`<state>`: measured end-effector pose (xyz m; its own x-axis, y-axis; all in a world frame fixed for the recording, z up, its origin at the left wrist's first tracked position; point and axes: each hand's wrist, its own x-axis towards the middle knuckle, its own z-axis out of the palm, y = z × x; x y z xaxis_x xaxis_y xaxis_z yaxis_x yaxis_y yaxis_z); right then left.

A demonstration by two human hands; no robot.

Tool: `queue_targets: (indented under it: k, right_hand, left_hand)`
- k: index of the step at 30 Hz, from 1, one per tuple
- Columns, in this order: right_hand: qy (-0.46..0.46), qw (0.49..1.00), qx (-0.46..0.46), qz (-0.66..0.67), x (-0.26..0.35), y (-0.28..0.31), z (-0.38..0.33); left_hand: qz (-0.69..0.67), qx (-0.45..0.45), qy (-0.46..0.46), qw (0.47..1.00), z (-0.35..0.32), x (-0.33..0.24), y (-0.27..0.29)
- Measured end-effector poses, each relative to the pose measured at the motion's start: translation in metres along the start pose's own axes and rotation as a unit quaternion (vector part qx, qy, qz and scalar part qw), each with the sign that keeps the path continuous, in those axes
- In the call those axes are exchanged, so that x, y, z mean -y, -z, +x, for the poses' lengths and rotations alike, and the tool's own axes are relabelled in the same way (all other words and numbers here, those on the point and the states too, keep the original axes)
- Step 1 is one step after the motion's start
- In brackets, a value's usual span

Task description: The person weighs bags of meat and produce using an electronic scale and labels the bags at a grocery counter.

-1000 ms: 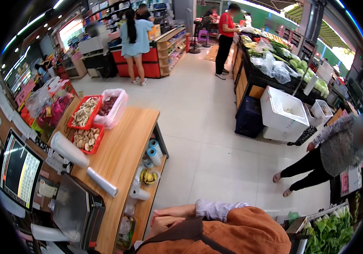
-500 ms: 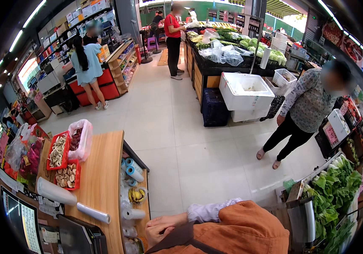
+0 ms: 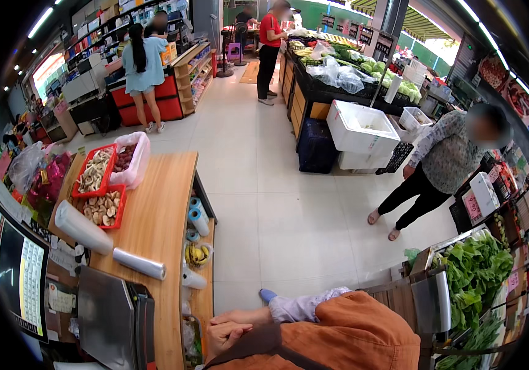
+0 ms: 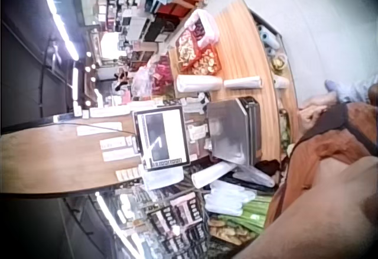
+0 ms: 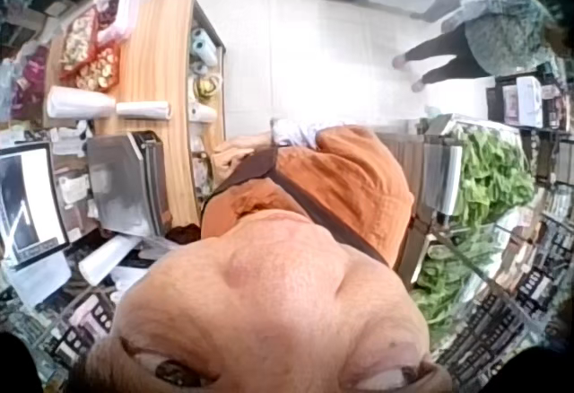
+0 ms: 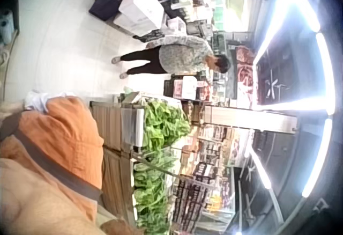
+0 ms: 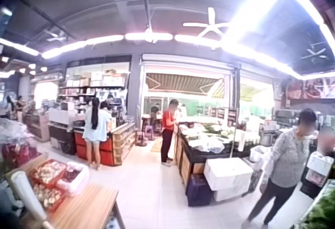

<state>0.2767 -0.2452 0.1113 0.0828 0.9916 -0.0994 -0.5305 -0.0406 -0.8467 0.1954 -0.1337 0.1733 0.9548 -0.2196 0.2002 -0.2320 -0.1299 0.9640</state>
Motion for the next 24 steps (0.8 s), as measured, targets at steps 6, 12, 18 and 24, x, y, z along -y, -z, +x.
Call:
queue_targets:
  k: [6,12,18,24]
  right_hand:
    - [-0.083,0.971,0.04,0.22,-0.068,-0.024,0.045]
    - [0.015,0.996,0.046,0.069,-0.051,-0.057,0.055]
    - [0.054,0.996,0.064,0.01,-0.054,-0.053,0.046]
    - [-0.015,0.99,0.052,0.128,-0.043,-0.049,0.034]
  left_hand:
    - [-0.02,0.019,0.007,1.0,-0.047,-0.008,0.021]
    - [-0.005,0.014,-0.008,1.0,-0.071,-0.014,0.03]
    - [0.0,-0.006,-0.024,1.0,-0.076,-0.011,0.021]
    - [-0.045,-0.032,0.052,0.997,-0.07,-0.02,0.008]
